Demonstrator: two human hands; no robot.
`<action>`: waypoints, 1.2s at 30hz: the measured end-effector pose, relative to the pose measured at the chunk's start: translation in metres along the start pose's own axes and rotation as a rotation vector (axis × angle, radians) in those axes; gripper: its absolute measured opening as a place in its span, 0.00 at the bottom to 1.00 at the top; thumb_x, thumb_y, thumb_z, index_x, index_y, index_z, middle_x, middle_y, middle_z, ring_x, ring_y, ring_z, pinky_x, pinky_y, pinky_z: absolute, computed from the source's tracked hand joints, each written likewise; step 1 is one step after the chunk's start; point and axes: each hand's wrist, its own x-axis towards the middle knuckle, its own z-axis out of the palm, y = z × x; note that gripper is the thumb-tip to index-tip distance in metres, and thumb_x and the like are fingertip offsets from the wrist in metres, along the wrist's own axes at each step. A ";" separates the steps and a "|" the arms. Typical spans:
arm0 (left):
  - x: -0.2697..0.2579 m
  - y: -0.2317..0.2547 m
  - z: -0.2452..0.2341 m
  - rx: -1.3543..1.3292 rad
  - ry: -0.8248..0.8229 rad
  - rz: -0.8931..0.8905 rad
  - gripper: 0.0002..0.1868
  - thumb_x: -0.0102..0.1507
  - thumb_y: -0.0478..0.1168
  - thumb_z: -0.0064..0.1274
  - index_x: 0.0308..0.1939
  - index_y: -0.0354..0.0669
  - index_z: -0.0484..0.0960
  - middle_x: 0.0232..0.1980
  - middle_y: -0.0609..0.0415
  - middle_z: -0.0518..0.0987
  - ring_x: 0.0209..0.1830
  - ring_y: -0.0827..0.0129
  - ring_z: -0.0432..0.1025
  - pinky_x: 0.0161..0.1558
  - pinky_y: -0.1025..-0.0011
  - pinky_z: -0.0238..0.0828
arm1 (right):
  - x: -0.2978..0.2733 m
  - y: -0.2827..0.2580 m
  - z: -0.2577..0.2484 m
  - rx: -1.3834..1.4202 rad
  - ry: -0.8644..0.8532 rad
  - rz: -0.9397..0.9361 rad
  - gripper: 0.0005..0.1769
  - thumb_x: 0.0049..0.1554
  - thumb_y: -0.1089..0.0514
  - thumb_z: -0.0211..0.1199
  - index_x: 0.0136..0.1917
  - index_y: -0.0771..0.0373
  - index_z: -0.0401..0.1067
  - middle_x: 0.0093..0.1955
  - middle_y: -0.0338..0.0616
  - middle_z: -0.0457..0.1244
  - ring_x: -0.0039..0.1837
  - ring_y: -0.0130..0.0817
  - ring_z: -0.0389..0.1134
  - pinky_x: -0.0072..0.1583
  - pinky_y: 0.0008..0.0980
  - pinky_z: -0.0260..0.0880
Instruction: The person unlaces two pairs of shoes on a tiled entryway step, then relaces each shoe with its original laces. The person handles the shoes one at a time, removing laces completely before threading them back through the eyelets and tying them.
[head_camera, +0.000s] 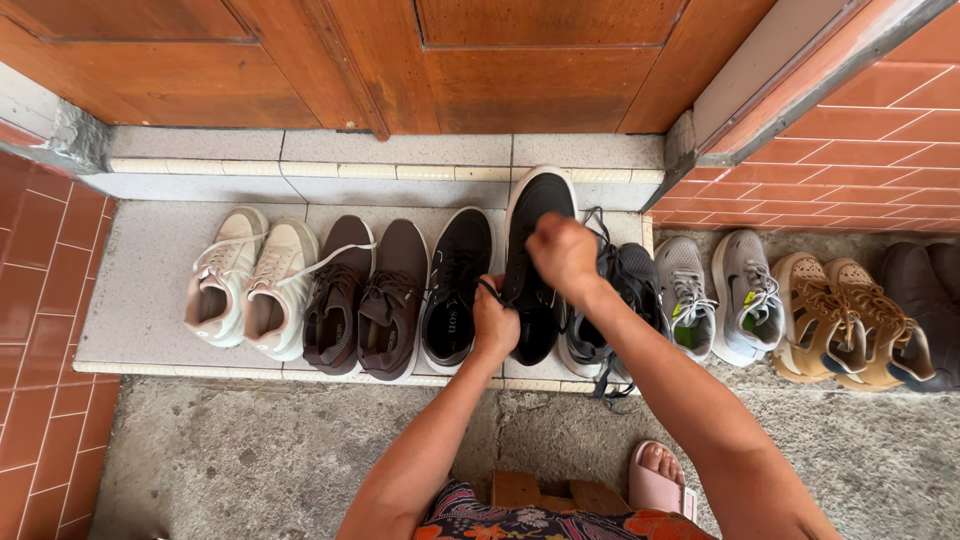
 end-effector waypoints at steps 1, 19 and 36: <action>0.001 0.003 0.000 -0.042 -0.004 -0.039 0.11 0.60 0.31 0.50 0.47 0.35 0.74 0.45 0.40 0.81 0.48 0.48 0.76 0.52 0.58 0.71 | 0.008 0.012 -0.001 0.278 0.020 0.164 0.04 0.51 0.58 0.61 0.37 0.58 0.74 0.37 0.52 0.70 0.41 0.46 0.70 0.46 0.47 0.72; 0.010 0.027 -0.001 -0.056 -0.019 -0.011 0.11 0.60 0.34 0.53 0.45 0.37 0.74 0.43 0.40 0.81 0.46 0.44 0.78 0.49 0.57 0.72 | 0.031 0.049 -0.040 0.962 -0.120 0.414 0.07 0.59 0.59 0.59 0.44 0.65 0.68 0.37 0.49 0.64 0.39 0.45 0.69 0.41 0.43 0.71; 0.008 0.040 0.004 0.069 -0.059 0.105 0.13 0.64 0.35 0.54 0.50 0.33 0.74 0.49 0.36 0.76 0.47 0.44 0.74 0.50 0.56 0.70 | -0.003 -0.035 -0.080 -0.464 -0.104 -0.561 0.11 0.48 0.62 0.64 0.46 0.66 0.74 0.47 0.48 0.65 0.53 0.45 0.67 0.49 0.38 0.72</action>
